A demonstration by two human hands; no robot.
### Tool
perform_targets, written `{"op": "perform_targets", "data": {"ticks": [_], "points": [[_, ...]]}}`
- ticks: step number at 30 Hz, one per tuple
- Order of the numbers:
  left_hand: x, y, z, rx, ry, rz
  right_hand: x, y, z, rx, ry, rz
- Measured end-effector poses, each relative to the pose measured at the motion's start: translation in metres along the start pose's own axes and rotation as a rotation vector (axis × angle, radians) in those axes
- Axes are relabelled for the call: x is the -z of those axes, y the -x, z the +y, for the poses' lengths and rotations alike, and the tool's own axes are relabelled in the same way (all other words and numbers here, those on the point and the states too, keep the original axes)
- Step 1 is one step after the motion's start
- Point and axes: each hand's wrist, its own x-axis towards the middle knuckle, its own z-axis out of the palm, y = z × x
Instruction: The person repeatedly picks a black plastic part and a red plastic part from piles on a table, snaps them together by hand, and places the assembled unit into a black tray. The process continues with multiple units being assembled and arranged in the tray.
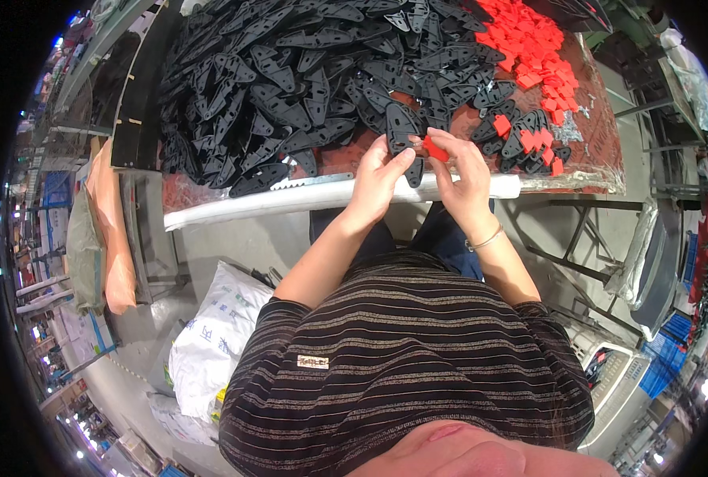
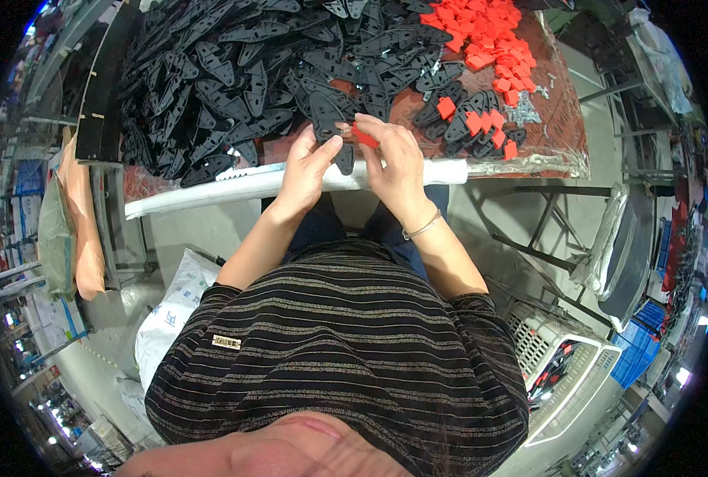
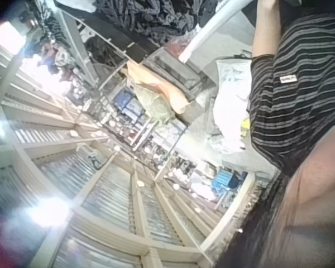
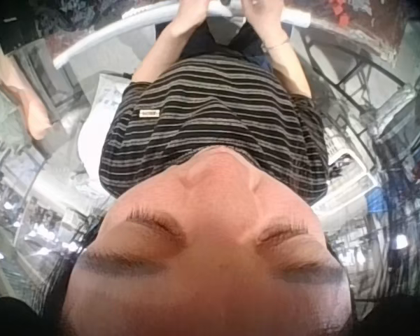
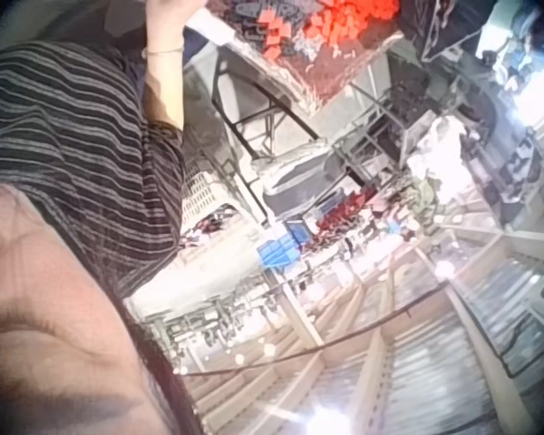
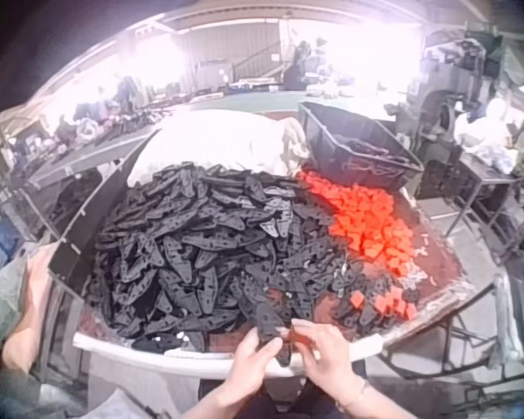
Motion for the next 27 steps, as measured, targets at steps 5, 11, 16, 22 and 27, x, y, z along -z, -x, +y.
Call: {"op": "perform_targets", "data": {"ticks": [5, 11, 16, 22, 27], "points": [[0.004, -0.001, 0.005, 0.125, 0.227, -0.01, -0.001, 0.004, -0.001, -0.142, -0.25, 0.015], [0.002, -0.001, 0.011, 0.339, 0.459, 0.002, -0.005, 0.013, 0.001, -0.164, -0.425, 0.016], [-0.003, 0.001, 0.009, 0.305, 0.405, 0.037, -0.006, 0.009, -0.005, -0.19, -0.413, 0.088], [-0.003, 0.001, 0.004, 0.163, 0.132, -0.004, -0.002, 0.008, -0.01, -0.128, -0.224, 0.048], [-0.004, 0.003, 0.002, 0.164, 0.1, -0.017, 0.002, 0.009, -0.01, -0.198, -0.39, -0.07]]}}
